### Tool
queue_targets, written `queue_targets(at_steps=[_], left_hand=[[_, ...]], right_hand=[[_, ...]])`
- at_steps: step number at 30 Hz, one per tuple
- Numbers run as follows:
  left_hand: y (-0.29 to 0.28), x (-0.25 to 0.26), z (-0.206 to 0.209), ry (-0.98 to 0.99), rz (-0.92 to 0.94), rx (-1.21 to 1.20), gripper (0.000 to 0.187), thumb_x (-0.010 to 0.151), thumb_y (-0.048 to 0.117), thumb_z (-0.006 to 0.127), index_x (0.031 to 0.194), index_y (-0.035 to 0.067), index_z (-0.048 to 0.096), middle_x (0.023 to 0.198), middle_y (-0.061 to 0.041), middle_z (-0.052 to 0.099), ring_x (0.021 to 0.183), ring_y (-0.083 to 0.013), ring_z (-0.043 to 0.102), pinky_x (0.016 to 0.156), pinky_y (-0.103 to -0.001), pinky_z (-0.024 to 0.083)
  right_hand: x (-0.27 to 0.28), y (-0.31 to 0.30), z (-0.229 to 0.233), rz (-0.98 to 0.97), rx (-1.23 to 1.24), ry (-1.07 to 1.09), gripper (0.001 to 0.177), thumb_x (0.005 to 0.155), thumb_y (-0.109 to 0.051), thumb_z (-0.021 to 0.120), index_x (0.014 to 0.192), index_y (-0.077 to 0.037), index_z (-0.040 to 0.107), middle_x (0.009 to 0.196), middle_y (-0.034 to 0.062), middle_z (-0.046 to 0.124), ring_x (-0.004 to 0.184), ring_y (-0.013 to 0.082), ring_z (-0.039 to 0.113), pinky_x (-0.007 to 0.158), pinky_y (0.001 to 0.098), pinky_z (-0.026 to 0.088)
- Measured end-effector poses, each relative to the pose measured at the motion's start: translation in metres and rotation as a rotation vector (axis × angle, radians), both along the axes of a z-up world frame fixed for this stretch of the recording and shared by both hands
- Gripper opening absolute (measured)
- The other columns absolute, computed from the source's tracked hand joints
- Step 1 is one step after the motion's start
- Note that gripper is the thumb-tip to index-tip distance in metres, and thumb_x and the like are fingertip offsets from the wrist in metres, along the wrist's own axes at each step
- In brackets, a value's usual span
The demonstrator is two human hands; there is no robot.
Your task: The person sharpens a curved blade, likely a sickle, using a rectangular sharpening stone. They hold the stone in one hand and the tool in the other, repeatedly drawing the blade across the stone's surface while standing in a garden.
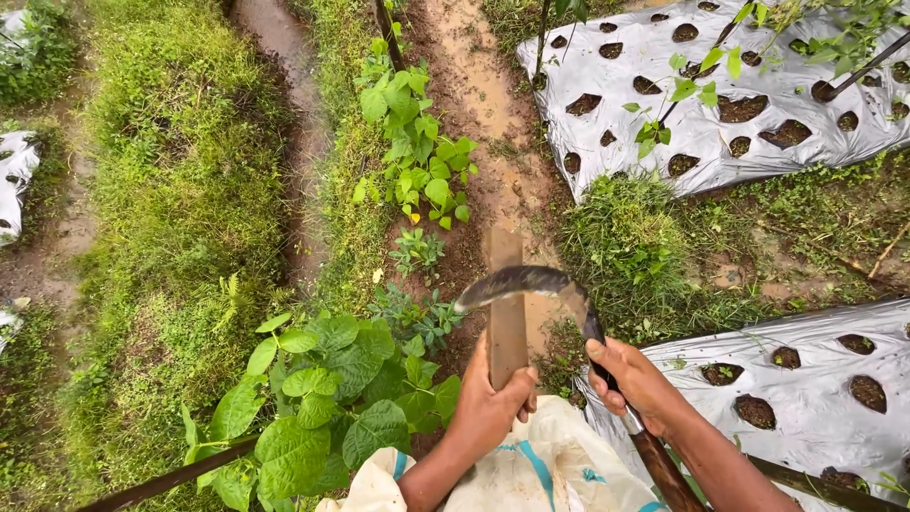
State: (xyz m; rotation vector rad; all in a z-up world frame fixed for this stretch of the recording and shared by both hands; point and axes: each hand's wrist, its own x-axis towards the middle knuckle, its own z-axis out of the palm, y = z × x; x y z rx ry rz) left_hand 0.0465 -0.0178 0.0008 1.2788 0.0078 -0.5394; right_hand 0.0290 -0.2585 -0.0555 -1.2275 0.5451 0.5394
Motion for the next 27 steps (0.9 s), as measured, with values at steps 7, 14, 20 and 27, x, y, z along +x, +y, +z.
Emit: queue_targets(at_steps=[7, 14, 20, 27], left_hand=[[-0.011, 0.011, 0.005, -0.003, -0.12, 0.053, 0.053, 0.095, 0.004, 0.058, 0.145, 0.005, 0.04, 0.09, -0.009, 0.062, 0.061, -0.0128, 0.058, 0.048, -0.026, 0.048], [-0.041, 0.057, -0.001, 0.042, -0.147, 0.038, 0.061, 0.092, 0.002, 0.058, 0.15, 0.007, 0.037, 0.082, -0.008, 0.06, 0.058, -0.0123, 0.056, 0.047, -0.025, 0.047], [-0.091, 0.116, -0.008, 0.071, -0.217, 0.046, 0.045, 0.093, 0.004, 0.059, 0.135, 0.001, 0.043, 0.079, -0.008, 0.06, 0.057, -0.013, 0.056, 0.047, -0.026, 0.047], [-0.143, 0.165, -0.012, 0.085, -0.247, -0.025, 0.059, 0.091, 0.0, 0.059, 0.147, 0.002, 0.04, 0.082, -0.007, 0.06, 0.057, -0.0117, 0.056, 0.044, -0.024, 0.045]], right_hand=[[0.021, 0.001, -0.002, -0.105, 0.068, -0.041, 0.026, 0.103, -0.027, 0.055, 0.094, -0.003, 0.049, 0.06, 0.0059, 0.051, 0.036, 0.0088, 0.035, 0.028, 0.0241, 0.027], [0.066, -0.026, -0.012, -0.017, 0.043, -0.027, 0.029, 0.103, -0.03, 0.055, 0.095, -0.003, 0.053, 0.058, 0.007, 0.053, 0.035, 0.0105, 0.036, 0.03, 0.0254, 0.026], [0.127, -0.074, -0.018, -0.022, 0.081, -0.048, 0.027, 0.103, -0.029, 0.055, 0.1, -0.002, 0.053, 0.058, 0.0072, 0.054, 0.035, 0.0097, 0.035, 0.03, 0.0249, 0.025], [0.174, -0.132, -0.031, -0.023, 0.145, -0.077, 0.026, 0.104, -0.027, 0.053, 0.094, -0.002, 0.051, 0.059, 0.0064, 0.054, 0.036, 0.0104, 0.039, 0.03, 0.0243, 0.03]])
